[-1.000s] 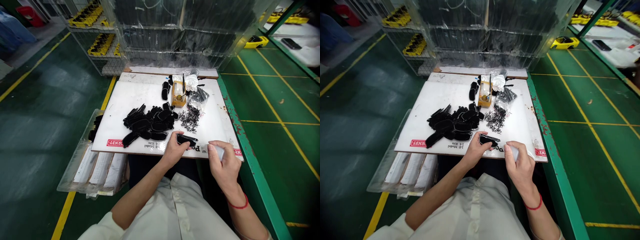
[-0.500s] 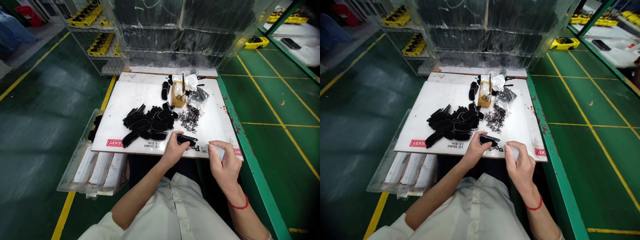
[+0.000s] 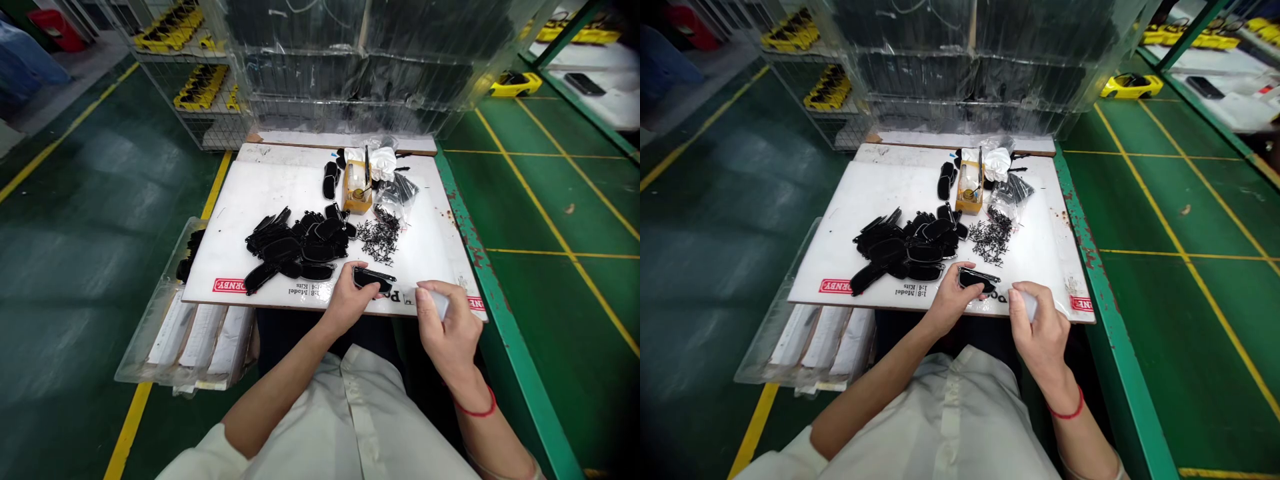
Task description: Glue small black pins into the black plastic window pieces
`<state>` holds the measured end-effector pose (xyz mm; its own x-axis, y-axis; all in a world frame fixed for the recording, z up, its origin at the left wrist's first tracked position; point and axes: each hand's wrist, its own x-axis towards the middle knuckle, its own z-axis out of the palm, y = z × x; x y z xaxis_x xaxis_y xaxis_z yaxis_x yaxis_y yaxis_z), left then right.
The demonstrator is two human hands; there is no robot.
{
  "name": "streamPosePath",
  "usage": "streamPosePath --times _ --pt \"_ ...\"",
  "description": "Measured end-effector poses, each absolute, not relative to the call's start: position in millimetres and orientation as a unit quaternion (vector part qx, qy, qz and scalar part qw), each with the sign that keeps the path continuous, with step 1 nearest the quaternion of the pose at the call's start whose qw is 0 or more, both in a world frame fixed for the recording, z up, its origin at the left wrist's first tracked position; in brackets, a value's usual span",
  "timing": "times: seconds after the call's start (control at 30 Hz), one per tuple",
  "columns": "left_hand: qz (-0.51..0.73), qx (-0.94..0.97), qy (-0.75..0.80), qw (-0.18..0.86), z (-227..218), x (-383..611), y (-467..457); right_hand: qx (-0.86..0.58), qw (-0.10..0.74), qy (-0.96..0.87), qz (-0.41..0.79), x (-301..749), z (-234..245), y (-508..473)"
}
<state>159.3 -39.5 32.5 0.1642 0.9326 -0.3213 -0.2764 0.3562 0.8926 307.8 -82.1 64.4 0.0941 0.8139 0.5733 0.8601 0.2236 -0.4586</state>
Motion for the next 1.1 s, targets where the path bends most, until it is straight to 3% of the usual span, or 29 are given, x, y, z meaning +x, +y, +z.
streamPosePath --times 1.1 --pt "0.452 0.361 0.461 0.673 23.4 159.5 -40.5 -0.623 0.409 -0.666 -0.034 310.6 69.4 -83.3"
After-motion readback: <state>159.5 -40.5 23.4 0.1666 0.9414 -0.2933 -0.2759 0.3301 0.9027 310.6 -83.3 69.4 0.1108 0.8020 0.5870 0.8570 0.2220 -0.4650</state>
